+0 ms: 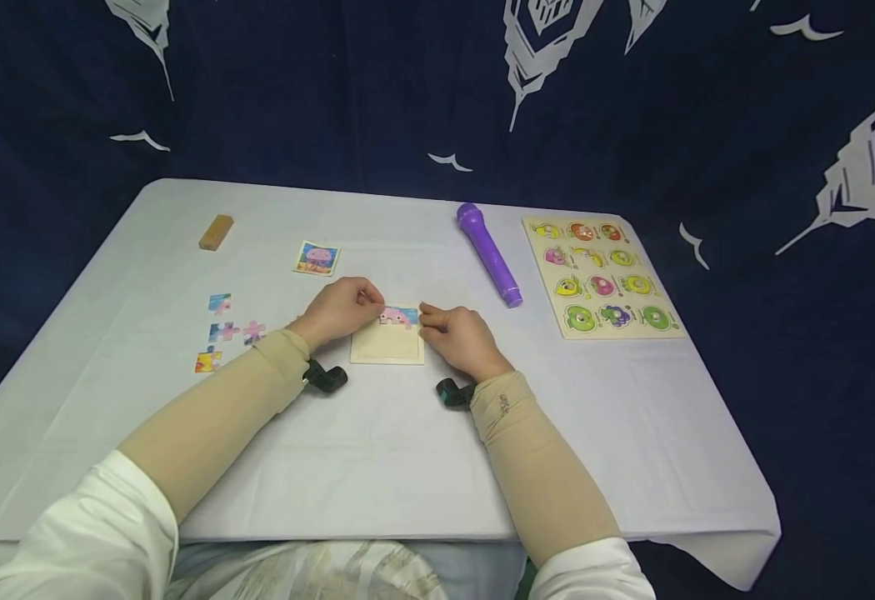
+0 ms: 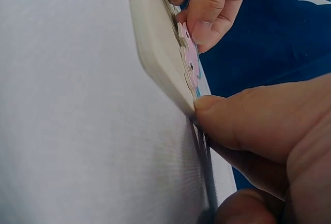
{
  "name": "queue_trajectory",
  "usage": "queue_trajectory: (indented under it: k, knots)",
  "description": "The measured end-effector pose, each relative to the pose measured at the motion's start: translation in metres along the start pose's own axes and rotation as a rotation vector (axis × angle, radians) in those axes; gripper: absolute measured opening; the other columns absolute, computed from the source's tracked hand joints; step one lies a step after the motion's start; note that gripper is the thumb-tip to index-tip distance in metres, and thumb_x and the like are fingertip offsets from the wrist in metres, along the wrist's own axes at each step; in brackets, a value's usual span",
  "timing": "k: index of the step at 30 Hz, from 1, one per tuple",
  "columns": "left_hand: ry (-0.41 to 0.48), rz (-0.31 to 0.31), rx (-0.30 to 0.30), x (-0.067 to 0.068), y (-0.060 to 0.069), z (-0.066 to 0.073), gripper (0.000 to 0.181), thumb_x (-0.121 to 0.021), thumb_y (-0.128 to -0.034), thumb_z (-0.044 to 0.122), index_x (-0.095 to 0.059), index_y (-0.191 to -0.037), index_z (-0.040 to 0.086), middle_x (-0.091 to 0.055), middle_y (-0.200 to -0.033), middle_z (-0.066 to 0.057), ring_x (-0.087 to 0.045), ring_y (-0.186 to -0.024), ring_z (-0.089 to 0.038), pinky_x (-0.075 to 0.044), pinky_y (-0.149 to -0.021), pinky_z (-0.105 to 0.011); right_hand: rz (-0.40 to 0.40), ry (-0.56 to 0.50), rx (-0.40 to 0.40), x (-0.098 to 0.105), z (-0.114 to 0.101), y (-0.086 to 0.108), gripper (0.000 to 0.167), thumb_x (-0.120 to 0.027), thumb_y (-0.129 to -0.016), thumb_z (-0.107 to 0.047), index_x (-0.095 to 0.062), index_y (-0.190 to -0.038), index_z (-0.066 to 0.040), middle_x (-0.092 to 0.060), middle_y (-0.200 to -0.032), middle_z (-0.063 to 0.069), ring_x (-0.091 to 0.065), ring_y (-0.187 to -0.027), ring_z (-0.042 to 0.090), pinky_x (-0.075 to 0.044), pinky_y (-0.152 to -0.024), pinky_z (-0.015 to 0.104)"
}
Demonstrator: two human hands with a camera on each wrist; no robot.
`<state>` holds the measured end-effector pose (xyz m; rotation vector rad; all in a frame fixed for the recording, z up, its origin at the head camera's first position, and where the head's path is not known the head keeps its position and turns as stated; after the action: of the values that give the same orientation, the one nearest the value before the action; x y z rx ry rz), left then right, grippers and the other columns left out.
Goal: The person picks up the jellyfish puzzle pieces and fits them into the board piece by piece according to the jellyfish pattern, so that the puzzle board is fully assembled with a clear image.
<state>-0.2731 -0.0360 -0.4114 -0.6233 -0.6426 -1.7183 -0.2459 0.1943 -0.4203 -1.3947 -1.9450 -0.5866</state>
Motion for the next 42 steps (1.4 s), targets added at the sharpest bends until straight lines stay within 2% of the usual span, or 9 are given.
queue_trajectory:
  k: [7,17,22,26,29,32,36,42]
  knots:
    - [-0.014,0.025,0.016,-0.0011,0.0002,0.0015,0.015,-0.069,-0.0975,0.028,-0.07,-0.106,0.015,-0.071,-0.091,-0.002,-0.063,-0.078,-0.019,-0.045,-0.069,-0.032,-0.004,-0.002,-0.005,-0.0008,0.001,-0.0001,0.032,-0.071,-0.098,-0.02,-0.071,-0.128,-0.008,-0.061,-0.144,0.0,-0.053,-0.139,0.024,-0.04,-0.116,0.042]
    - [-0.044,0.053,0.05,-0.0001,0.0015,0.0058,0.018,-0.074,-0.0945,0.028,-0.068,-0.105,0.015,-0.072,-0.094,-0.002,-0.061,-0.08,-0.02,-0.044,-0.069,-0.032,-0.005,0.001,-0.003,-0.0004,0.0008,-0.0006,0.032,-0.071,-0.098,-0.02,-0.071,-0.128,-0.008,-0.061,-0.144,0.0,-0.053,-0.139,0.025,-0.039,-0.116,0.043]
    - [-0.044,0.057,0.047,-0.0001,0.0012,0.0064,0.02,-0.075,-0.0938,0.029,-0.067,-0.106,0.015,-0.072,-0.094,-0.003,-0.061,-0.08,-0.02,-0.044,-0.07,-0.033,-0.003,0.004,0.003,0.0006,0.0002,-0.0004,0.033,-0.071,-0.098,-0.018,-0.071,-0.128,-0.007,-0.061,-0.145,0.001,-0.053,-0.139,0.026,-0.04,-0.116,0.044]
    - [-0.046,0.044,0.032,-0.0011,0.0003,0.0038,0.024,-0.073,-0.0947,0.035,-0.066,-0.107,0.016,-0.07,-0.095,-0.002,-0.061,-0.082,-0.02,-0.044,-0.071,-0.033,-0.004,0.0,0.011,0.0008,0.0002,0.0001,0.032,-0.071,-0.098,-0.018,-0.071,-0.128,-0.007,-0.061,-0.145,0.002,-0.054,-0.138,0.027,-0.041,-0.115,0.044]
    - [-0.055,0.015,0.007,-0.0005,0.0003,0.0014,0.029,-0.075,-0.0916,0.038,-0.065,-0.109,0.017,-0.069,-0.096,-0.002,-0.062,-0.084,-0.02,-0.045,-0.073,-0.034,-0.005,0.005,0.02,0.0006,0.0002,0.0003,0.032,-0.071,-0.098,-0.018,-0.071,-0.128,-0.006,-0.061,-0.145,0.002,-0.054,-0.138,0.027,-0.041,-0.115,0.044]
    - [-0.057,-0.03,-0.016,0.0021,0.0013,0.0011,0.034,-0.077,-0.087,0.033,-0.064,-0.115,0.017,-0.067,-0.098,-0.003,-0.061,-0.086,-0.021,-0.046,-0.074,-0.034,-0.002,0.013,0.015,0.0008,0.0002,0.0,0.032,-0.071,-0.098,-0.018,-0.071,-0.128,-0.007,-0.061,-0.144,0.002,-0.054,-0.138,0.026,-0.041,-0.115,0.043]
    - [-0.045,-0.073,-0.01,0.0047,0.0037,0.0023,0.037,-0.077,-0.0856,0.024,-0.062,-0.119,0.017,-0.066,-0.102,-0.003,-0.06,-0.088,-0.023,-0.046,-0.077,-0.036,-0.004,0.019,0.006,0.0007,0.0008,-0.0002,0.032,-0.071,-0.098,-0.02,-0.071,-0.128,-0.007,-0.061,-0.145,0.001,-0.054,-0.138,0.026,-0.04,-0.116,0.043]
    - [-0.035,-0.069,0.003,0.0045,0.0041,0.0012,0.033,-0.076,-0.0872,0.019,-0.063,-0.118,0.017,-0.068,-0.102,-0.002,-0.062,-0.091,-0.022,-0.047,-0.081,-0.037,-0.006,0.022,0.008,-0.0005,0.001,-0.0003,0.033,-0.071,-0.098,-0.02,-0.071,-0.128,-0.007,-0.06,-0.145,0.001,-0.053,-0.139,0.026,-0.04,-0.116,0.043]
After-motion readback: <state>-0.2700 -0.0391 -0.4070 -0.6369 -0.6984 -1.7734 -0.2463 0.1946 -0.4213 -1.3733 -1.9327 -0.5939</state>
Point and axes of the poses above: each hand's wrist, its own y-axis away from the middle knuckle, its own x-axis out of the back of the hand, z = x × y, the point moved 1 cm from there along -y, towards the middle knuckle
